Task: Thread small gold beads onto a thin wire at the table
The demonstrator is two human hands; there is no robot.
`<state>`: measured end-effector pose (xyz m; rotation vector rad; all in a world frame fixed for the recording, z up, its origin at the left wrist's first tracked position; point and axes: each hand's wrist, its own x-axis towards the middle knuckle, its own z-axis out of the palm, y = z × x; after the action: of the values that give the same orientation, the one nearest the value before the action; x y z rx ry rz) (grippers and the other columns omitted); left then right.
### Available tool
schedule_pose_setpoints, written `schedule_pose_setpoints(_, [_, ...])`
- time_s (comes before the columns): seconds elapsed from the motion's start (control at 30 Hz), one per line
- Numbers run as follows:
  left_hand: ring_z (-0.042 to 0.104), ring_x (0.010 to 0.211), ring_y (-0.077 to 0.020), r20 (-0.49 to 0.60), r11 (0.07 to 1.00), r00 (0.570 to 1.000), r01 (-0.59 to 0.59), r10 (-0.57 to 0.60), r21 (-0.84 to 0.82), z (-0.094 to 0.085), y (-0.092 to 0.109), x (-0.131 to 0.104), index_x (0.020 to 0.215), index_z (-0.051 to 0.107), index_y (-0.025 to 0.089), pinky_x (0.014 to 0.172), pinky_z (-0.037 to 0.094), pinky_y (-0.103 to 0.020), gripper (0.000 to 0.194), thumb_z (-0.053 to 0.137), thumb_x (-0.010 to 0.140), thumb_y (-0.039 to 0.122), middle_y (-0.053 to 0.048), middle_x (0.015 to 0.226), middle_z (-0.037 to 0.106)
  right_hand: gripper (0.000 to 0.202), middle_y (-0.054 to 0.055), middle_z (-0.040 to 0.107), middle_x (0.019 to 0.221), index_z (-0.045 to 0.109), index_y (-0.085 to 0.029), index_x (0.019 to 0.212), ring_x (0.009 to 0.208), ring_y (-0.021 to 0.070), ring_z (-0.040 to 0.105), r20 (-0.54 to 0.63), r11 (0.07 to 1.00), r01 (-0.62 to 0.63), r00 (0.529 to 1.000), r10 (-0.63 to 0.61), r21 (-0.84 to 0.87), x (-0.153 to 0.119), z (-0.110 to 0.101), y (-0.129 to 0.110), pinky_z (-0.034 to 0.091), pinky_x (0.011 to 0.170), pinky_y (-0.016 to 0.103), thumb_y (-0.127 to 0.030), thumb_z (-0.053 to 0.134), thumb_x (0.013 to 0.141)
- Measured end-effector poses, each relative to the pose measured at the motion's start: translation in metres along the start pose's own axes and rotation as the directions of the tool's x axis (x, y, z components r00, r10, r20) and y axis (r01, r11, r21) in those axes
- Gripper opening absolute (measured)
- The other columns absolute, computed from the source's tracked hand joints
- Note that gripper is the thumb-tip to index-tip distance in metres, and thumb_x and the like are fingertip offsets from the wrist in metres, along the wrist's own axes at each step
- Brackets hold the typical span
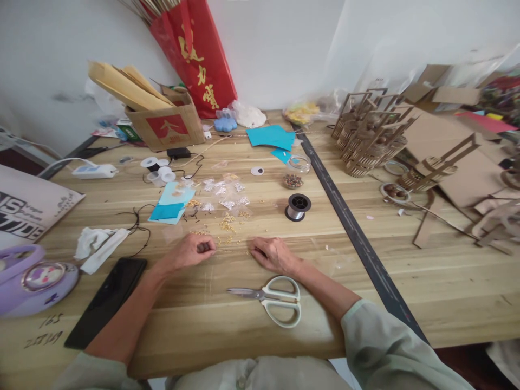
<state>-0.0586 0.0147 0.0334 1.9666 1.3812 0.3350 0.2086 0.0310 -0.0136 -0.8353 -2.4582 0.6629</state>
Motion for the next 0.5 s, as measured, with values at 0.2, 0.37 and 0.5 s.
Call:
schedule_pose_setpoints(0.2, [0.049,0.055,-0.0089,0.023,1.000,1.000,-0.005,0.004,0.002,0.0009,-0.0029,0.0010,0.066,0.058,0.014,0.054,0.038,-0.019,0.007,0.053,0.071,0.015,0.001,0.059,0.057,0.010,-0.001,0.056,0.070,0.052,-0.019,0.081,0.058,0.0101,0.048,0.008,1.000,-0.008,1.000,0.008,0.008,0.0000,-0.0016,-0.0017,0.034,0.058,0.020,-0.012,0.046,0.086])
schedule_pose_setpoints(0.37, [0.052,0.057,-0.0099,0.025,1.000,1.000,-0.011,0.012,-0.019,0.0036,-0.0059,0.0007,0.083,0.066,0.014,0.057,0.041,-0.020,0.017,0.053,0.072,0.015,-0.001,0.065,0.062,0.009,-0.001,0.057,0.070,0.053,-0.018,0.082,0.057,0.0098,0.047,0.001,1.000,-0.004,1.000,0.004,0.005,0.0002,-0.0015,-0.0021,0.033,0.057,0.020,-0.012,0.046,0.085])
schedule_pose_setpoints(0.5, [0.055,0.061,-0.0109,0.027,0.999,0.999,-0.040,0.039,0.034,0.0036,-0.0056,-0.0001,0.084,0.070,0.015,0.060,0.041,-0.021,0.022,0.051,0.072,0.012,-0.003,0.071,0.066,0.011,0.000,0.056,0.069,0.052,-0.018,0.080,0.056,0.0098,0.046,0.003,1.000,-0.001,1.000,0.001,0.006,0.0010,-0.0020,-0.0031,0.033,0.056,0.020,-0.013,0.045,0.086])
